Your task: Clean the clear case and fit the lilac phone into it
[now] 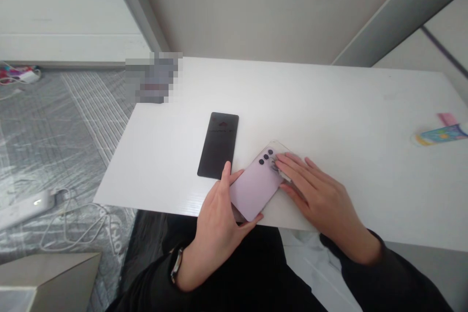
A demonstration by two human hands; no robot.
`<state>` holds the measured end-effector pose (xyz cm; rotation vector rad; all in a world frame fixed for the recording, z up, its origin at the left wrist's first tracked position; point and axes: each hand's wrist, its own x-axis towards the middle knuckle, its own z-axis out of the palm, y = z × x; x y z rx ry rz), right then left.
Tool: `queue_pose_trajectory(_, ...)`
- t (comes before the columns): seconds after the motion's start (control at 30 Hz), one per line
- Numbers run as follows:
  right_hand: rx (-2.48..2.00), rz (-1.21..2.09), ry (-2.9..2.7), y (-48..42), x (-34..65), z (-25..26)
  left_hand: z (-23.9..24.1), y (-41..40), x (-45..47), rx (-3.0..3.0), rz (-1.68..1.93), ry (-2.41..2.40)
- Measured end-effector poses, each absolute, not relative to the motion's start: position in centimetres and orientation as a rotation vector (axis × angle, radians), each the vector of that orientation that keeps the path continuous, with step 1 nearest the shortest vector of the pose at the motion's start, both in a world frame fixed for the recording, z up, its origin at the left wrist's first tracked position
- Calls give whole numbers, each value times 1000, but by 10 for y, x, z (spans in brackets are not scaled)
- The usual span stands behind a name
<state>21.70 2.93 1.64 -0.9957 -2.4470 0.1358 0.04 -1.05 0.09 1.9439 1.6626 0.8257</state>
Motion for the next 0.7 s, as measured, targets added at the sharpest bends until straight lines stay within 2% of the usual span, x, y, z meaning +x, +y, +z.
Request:
queue_pose_trajectory(0.13, -747, 277, -2596, 29, 209, 16, 0, -10, 0, 1979, 854, 1642)
queue_pose_trajectory(0.27, -1055, 119, -2516, 33, 204, 13, -1, -10, 0, 1989, 828, 1660)
queue_pose_trajectory(0.43, -799, 288, -2670, 31, 200, 13, -3, -11, 0, 2003, 890, 1665)
queue_pose_trajectory(0.57, -1066, 137, -2565, 35, 204, 13, -3, -12, 0, 2045, 856, 1699)
queue_pose_trajectory(0.7, -774, 290, -2680, 30, 204, 12, -2, -12, -1, 2031, 848, 1682)
